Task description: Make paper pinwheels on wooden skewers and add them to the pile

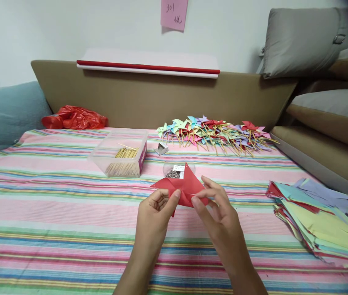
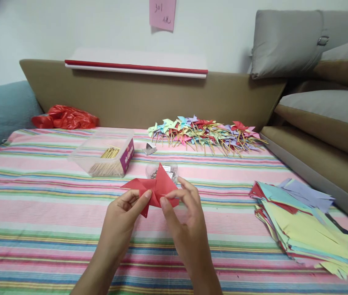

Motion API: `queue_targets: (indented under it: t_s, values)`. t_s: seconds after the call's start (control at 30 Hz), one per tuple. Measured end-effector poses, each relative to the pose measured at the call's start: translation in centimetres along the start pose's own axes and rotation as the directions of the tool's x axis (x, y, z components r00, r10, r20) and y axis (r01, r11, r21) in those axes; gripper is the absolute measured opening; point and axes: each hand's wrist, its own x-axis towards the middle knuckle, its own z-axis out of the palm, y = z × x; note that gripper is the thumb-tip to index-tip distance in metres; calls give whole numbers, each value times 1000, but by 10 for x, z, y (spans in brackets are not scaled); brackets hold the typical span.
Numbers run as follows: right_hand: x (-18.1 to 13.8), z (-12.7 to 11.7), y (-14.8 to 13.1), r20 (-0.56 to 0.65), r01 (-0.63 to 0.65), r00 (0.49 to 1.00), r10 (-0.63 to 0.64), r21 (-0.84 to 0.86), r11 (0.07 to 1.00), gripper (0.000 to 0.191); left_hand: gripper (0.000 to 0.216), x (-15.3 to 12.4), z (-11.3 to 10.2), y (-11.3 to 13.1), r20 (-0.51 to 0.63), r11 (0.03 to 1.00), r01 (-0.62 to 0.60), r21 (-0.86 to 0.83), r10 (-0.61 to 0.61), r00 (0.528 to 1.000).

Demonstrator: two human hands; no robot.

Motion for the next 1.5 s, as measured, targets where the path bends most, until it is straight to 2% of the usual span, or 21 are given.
queue_targets:
  t_s: [0.07,0.13,0.2,0.33,0.43,0.57,0.77,0.83,0.9,1.0,1.1,1.2,1.37,1.5]
  values:
    - [0,2,-2,-125,-17,992,28,94,995,35,38,-1,-1,1,12,999,-16,50,15,1000]
    - [1,3,-3,-152,-81,983,106,158,984,52,34,-1,-3,1,44,993,-50,110,45,998]
    - [2,2,-4,-56,-171,981,187,219,961,55,30,-1,-6,1,95,984,-79,158,64,993]
    - [4,-4,-3,208,-328,939,274,304,894,41,30,3,-14,1,251,969,-69,236,7,968]
    - [4,-7,-1,263,-383,914,309,311,870,36,31,6,-19,2,359,962,-40,269,-61,931]
    - [4,-10,2,287,-367,911,297,232,901,28,29,8,-21,5,406,965,-12,262,-99,908]
    - [4,-11,10,301,-369,897,324,106,923,30,25,9,-21,3,393,966,4,257,-108,913]
    - [3,-10,12,296,-395,890,347,118,911,38,29,9,-22,2,382,968,11,251,-110,918]
    - [3,-8,12,285,-417,888,362,162,894,46,27,10,-22,2,385,976,36,214,-118,915]
    - [4,-3,10,226,-415,906,357,315,853,46,23,8,-21,6,342,990,85,108,-118,932]
    - [4,3,8,136,-381,922,362,485,787,33,31,4,-16,9,239,994,106,-26,-97,966]
    - [3,11,5,78,-337,927,366,595,729,22,33,-1,-6,4,240,983,143,-111,-113,964]
    - [-3,27,3,32,-299,924,380,680,669,22,22,-8,13,-8,164,961,189,-204,-157,974]
    - [-8,36,2,-2,-254,939,344,669,698,22,19,-10,17,-10,102,958,152,-244,-130,986]
